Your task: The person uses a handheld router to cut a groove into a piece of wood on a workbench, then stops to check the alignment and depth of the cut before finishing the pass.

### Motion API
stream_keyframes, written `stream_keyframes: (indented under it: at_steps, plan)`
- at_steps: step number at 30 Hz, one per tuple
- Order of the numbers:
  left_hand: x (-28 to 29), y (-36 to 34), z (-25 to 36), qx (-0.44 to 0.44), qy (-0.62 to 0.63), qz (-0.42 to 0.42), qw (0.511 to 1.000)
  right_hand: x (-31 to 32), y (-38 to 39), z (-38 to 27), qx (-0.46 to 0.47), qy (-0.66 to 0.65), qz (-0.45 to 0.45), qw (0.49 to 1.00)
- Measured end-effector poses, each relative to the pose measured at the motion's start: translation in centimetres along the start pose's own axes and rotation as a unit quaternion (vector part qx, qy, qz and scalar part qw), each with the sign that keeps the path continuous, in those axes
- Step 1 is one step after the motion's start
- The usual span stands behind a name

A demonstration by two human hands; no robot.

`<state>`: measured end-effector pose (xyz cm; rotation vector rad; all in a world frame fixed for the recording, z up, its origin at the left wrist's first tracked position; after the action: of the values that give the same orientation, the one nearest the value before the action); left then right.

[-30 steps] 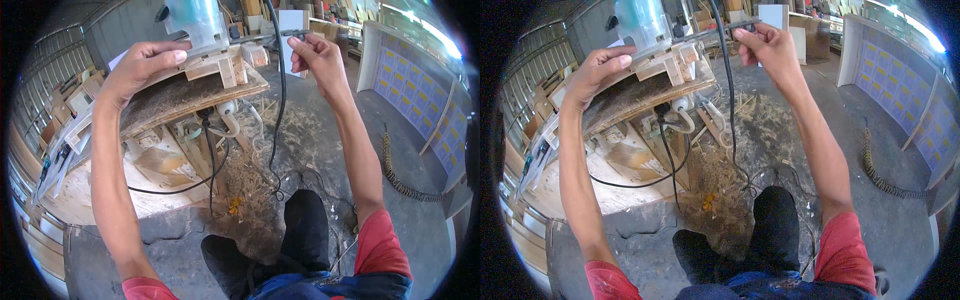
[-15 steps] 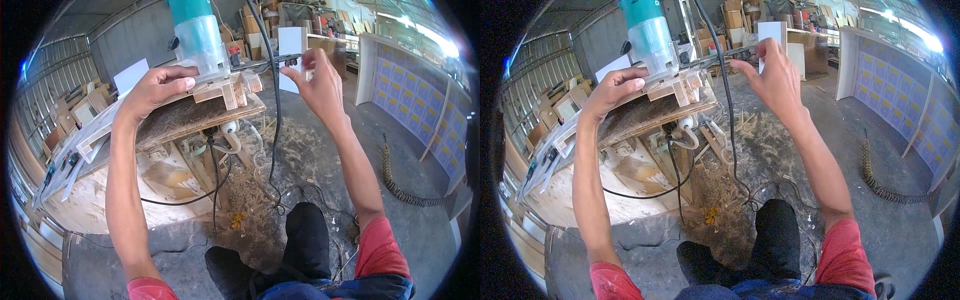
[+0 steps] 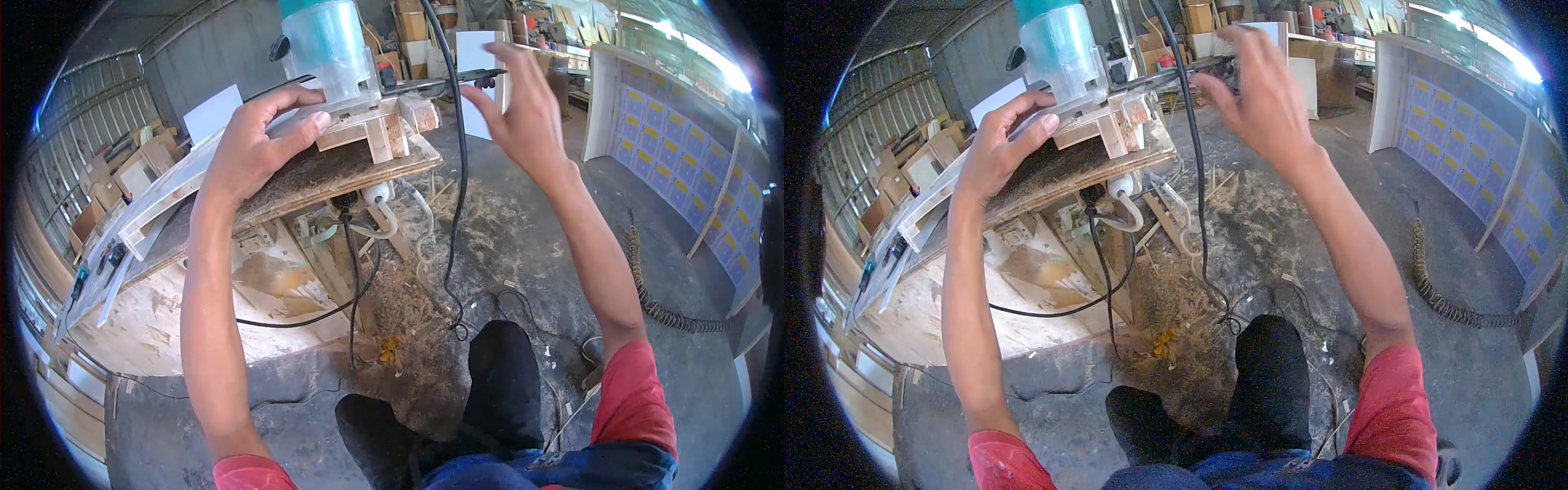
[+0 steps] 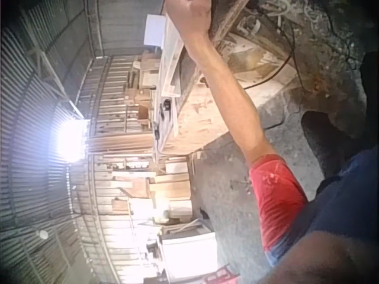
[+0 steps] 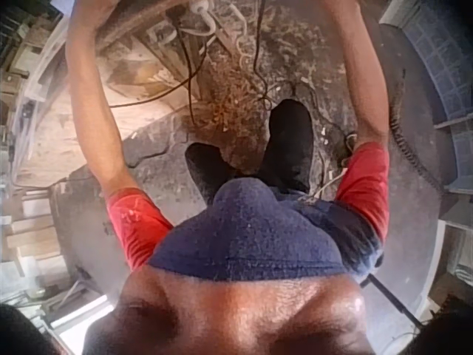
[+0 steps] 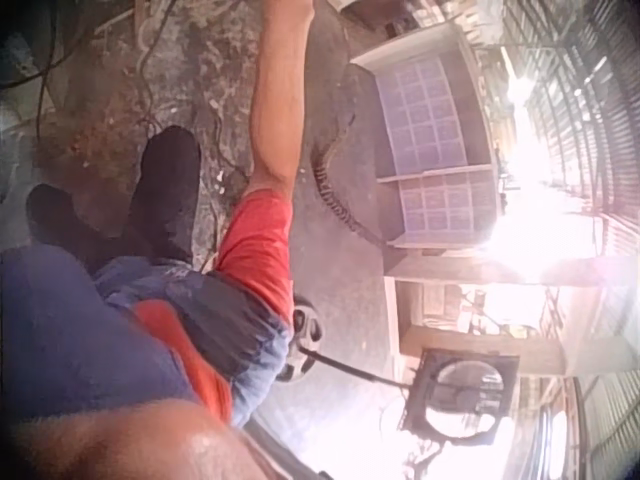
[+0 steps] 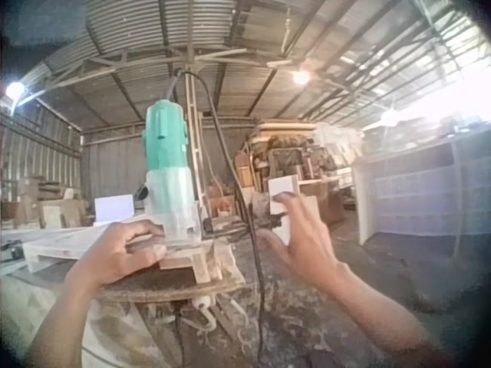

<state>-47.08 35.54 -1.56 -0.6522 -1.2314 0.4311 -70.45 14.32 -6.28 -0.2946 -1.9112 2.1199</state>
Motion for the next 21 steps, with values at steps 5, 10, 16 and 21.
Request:
stream_keyframes:
  at_steps: [5,10,16,21]
  plan:
    - [-0.3,0.0,0.1,-0.004,-0.007,0.045,0.999,-1.1,2.0,2.1,-0.371,-0.327,-0.252,0.832]
    - [-0.2,-0.1,0.0,0.017,-0.031,0.025,0.999,-2.2,1.0,2.3,-0.352,-0.426,-0.296,0.779]
    - [-0.2,0.0,0.1,-0.027,-0.068,0.030,0.997,-2.6,0.7,2.6,-0.366,-0.401,-0.292,0.787]
    - [-0.2,0.0,-0.1,-0.021,-0.049,0.018,0.998,-2.7,1.6,2.0,-0.376,-0.353,-0.202,0.833]
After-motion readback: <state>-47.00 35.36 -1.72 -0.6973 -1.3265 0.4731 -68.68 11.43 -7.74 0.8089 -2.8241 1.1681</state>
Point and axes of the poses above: each hand's wrist, its own y-axis away from the middle knuckle, its own x-axis out of the back of the hand, z = x × y, the point moved 4 cm from there along -y, towards the middle knuckle, and after that the axes turned 5 degrees about -x, right-handed, at the moved point
